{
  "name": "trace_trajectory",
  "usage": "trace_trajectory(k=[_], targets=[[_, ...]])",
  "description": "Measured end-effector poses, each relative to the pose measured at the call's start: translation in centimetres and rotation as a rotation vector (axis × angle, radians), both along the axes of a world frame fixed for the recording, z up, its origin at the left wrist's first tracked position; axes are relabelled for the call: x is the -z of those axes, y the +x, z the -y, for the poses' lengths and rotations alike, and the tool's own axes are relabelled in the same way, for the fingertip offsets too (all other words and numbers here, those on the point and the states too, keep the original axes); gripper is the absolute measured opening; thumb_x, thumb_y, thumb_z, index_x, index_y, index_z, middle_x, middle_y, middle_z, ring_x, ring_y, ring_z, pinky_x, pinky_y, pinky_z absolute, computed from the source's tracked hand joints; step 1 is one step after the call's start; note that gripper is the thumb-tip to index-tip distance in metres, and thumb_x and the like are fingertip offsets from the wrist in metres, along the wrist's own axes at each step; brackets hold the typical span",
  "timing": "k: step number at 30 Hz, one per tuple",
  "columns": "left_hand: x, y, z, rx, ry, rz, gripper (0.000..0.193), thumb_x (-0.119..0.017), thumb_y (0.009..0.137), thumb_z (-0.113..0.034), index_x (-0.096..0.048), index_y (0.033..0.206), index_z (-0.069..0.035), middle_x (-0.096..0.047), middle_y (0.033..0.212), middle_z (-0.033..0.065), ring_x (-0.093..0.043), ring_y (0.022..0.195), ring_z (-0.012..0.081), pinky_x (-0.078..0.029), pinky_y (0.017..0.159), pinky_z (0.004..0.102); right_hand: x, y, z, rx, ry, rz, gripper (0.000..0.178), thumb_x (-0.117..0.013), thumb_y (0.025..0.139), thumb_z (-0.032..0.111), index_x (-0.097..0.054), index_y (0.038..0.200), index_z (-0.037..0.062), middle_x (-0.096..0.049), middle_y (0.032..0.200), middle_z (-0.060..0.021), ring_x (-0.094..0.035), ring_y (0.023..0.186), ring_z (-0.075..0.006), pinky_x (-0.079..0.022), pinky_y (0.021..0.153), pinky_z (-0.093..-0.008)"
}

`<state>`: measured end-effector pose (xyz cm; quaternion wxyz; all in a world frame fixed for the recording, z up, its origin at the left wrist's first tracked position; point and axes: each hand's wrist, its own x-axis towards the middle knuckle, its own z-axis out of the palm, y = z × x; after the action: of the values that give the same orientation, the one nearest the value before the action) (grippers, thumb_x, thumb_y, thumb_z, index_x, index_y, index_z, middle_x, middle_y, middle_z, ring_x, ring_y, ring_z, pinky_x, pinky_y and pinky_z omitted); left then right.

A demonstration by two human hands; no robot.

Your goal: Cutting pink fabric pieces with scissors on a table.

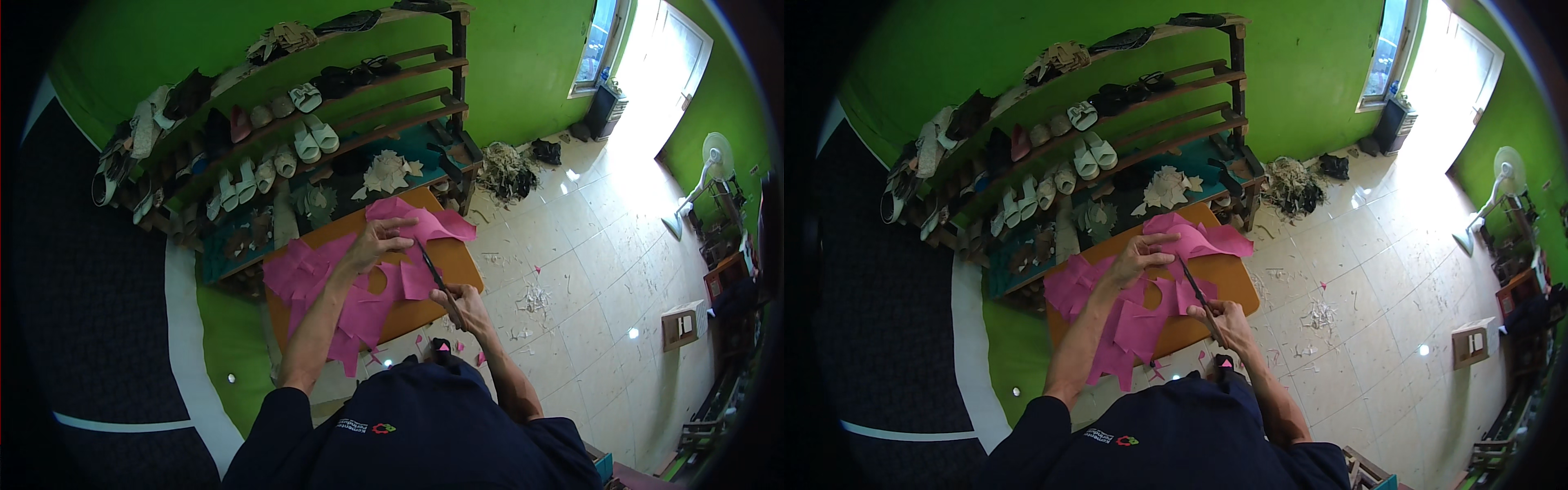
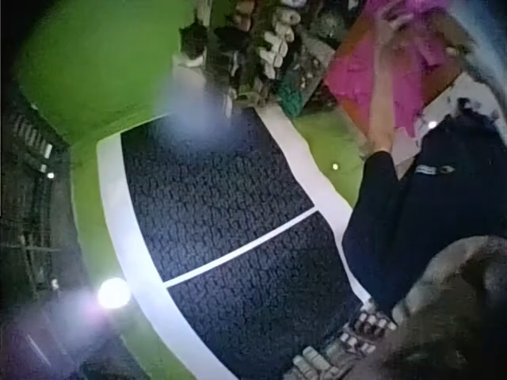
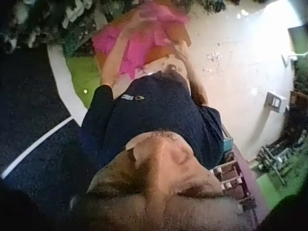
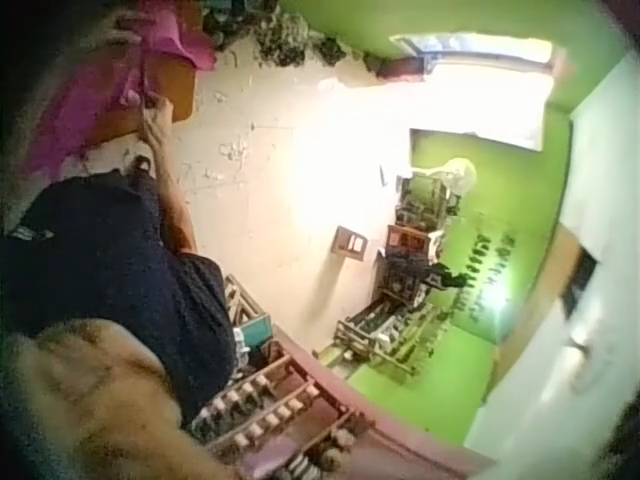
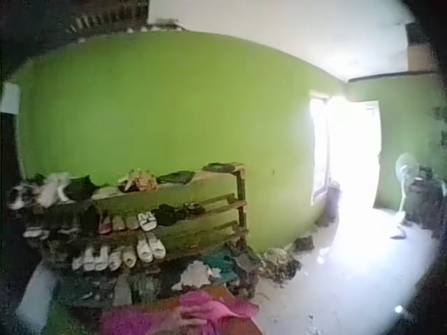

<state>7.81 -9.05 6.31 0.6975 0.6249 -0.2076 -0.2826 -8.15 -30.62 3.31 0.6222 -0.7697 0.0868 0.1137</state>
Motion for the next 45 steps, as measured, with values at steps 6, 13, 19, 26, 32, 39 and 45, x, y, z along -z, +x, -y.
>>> trace_trajectory(k=[6,13,19,26,32,39,45], targets=[[-0.1,1.6,-0.1,0.221,0.143,0.050,0.055,-0.074,0.083,0.004,-0.061,0.136,-0.008,-0.060,0.128,0.0055,-0.066,0.094,0.0111,-0.060,0.083,0.0285,0.7,0.0,-0.2,-0.039,0.082,-0.186,0.052,-0.060,0.090,0.056,-0.053,0.073,0.0074,-0.047,0.059,0.0017,-0.048,0.049,-0.0084,-0.040,0.044,-0.0264],[1.2,0.6,0.6,0.191,0.110,0.030,0.057,-0.074,0.083,0.005,-0.060,0.137,-0.007,-0.049,0.143,0.0060,-0.065,0.094,0.0108,-0.060,0.084,0.0272,1.0,0.2,-0.9,-0.092,0.157,-0.091,0.051,-0.048,0.097,0.054,-0.051,0.080,0.0059,-0.044,0.059,0.0010,-0.044,0.046,-0.0098,-0.039,0.044,-0.0271],[0.7,0.1,1.0,0.179,0.081,0.005,0.058,-0.073,0.084,0.006,-0.058,0.138,-0.008,-0.050,0.144,0.0062,-0.068,0.096,0.0134,-0.061,0.084,0.0290,1.6,0.2,-0.9,-0.086,0.183,-0.025,0.053,-0.043,0.097,0.056,-0.049,0.079,0.0066,-0.045,0.057,-0.0007,-0.043,0.045,-0.0102,-0.038,0.044,-0.0274],[1.0,0.0,0.9,0.151,0.059,-0.003,0.061,-0.072,0.084,0.006,-0.056,0.140,-0.009,-0.059,0.135,0.0058,-0.069,0.095,0.0151,-0.062,0.085,0.0317,1.0,0.3,-1.0,-0.058,0.150,-0.080,0.054,-0.046,0.096,0.058,-0.046,0.074,0.0081,-0.042,0.054,0.0006,-0.042,0.043,-0.0093,-0.034,0.041,-0.0272],[0.5,0.2,0.8,0.116,0.129,-0.017,0.057,-0.073,0.084,0.003,-0.059,0.138,-0.008,-0.060,0.131,0.0064,-0.067,0.087,0.0120,-0.061,0.082,0.0296,2.5,0.2,-0.8,-0.051,0.174,-0.089,0.060,-0.044,0.096,0.064,-0.046,0.074,0.0085,-0.042,0.054,0.0011,-0.041,0.042,-0.0088,-0.033,0.040,-0.0265],[1.2,-0.2,0.8,0.125,0.042,0.027,0.054,-0.076,0.082,0.000,-0.064,0.134,-0.009,-0.054,0.140,0.0093,-0.062,0.081,0.0079,-0.055,0.071,0.0248,1.9,0.0,-0.8,-0.104,0.261,-0.066,0.055,-0.051,0.093,0.061,-0.051,0.079,0.0079,-0.046,0.059,0.0014,-0.046,0.049,-0.0097,-0.038,0.047,-0.0280],[1.9,-0.2,0.9,0.122,0.066,0.014,0.054,-0.074,0.084,0.001,-0.061,0.136,-0.008,-0.069,0.098,0.0018,-0.065,0.081,0.0092,-0.058,0.079,0.0275,1.9,0.1,-0.8,-0.078,0.244,-0.068,0.053,-0.053,0.094,0.059,-0.050,0.078,0.0082,-0.044,0.059,0.0022,-0.044,0.048,-0.0091,-0.036,0.046,-0.0278]])
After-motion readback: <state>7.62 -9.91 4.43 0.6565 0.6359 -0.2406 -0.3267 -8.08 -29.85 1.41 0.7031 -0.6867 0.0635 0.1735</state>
